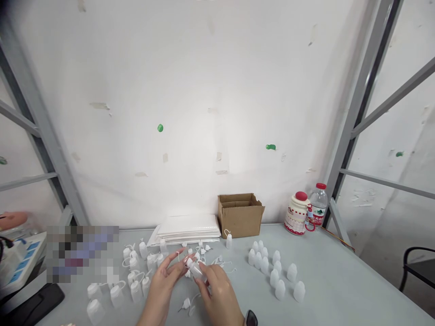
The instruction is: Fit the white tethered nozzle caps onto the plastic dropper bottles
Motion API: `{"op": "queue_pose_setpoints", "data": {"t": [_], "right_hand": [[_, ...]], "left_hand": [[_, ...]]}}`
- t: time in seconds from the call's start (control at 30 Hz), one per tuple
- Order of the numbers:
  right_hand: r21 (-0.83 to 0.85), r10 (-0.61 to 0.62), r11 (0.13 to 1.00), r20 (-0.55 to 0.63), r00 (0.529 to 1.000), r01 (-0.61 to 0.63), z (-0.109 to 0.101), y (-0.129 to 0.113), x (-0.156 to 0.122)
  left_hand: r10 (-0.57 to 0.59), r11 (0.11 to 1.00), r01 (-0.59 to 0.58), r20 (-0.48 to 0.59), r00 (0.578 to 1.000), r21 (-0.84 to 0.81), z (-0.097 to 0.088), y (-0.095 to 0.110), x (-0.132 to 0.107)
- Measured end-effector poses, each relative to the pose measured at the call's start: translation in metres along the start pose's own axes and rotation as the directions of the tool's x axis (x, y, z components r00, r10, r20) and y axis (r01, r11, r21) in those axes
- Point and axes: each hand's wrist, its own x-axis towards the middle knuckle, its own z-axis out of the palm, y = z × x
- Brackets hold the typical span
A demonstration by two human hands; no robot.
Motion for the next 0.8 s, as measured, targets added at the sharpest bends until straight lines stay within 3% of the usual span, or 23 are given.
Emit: {"op": "queue_pose_setpoints", "data": {"t": [0.33, 0.43, 0.6, 0.67, 0.73, 0.77, 0.8], "right_hand": [[-0.153, -0.170, 0.974, -0.025, 0.985, 0.165, 0.000, -0.006, 0.001], [-0.188, -0.224, 0.959, -0.046, 0.974, 0.211, 0.001, -0.007, 0.001], [-0.152, -0.203, 0.969, -0.055, 0.978, 0.193, 0.005, -0.004, -0.004], [-0.061, -0.122, 0.991, -0.054, 0.991, 0.118, 0.008, -0.003, -0.007], [0.130, 0.081, 0.988, 0.003, 0.997, -0.080, 0.011, -0.004, -0.008], [0.266, 0.218, 0.936, 0.075, 0.973, -0.230, 0.012, -0.006, -0.007], [0.407, 0.348, 0.825, 0.183, 0.920, -0.393, 0.013, -0.008, -0.005]], "left_hand": [[-0.125, 0.988, 0.127, 0.029, 0.992, -0.083, -0.005, -0.003, 0.006], [-0.126, 0.983, 0.131, 0.043, 0.991, -0.130, -0.004, -0.003, 0.006], [-0.088, 0.989, 0.096, 0.070, 0.994, -0.114, -0.004, -0.004, 0.006], [-0.071, 0.993, 0.078, 0.078, 0.994, -0.088, -0.004, -0.005, 0.006], [-0.059, 0.996, 0.065, 0.082, 0.995, -0.067, -0.004, -0.005, 0.007], [-0.054, 0.996, 0.059, 0.081, 0.995, -0.059, -0.003, -0.005, 0.007], [-0.051, 0.997, 0.055, 0.079, 0.996, -0.055, -0.003, -0.005, 0.007]]}}
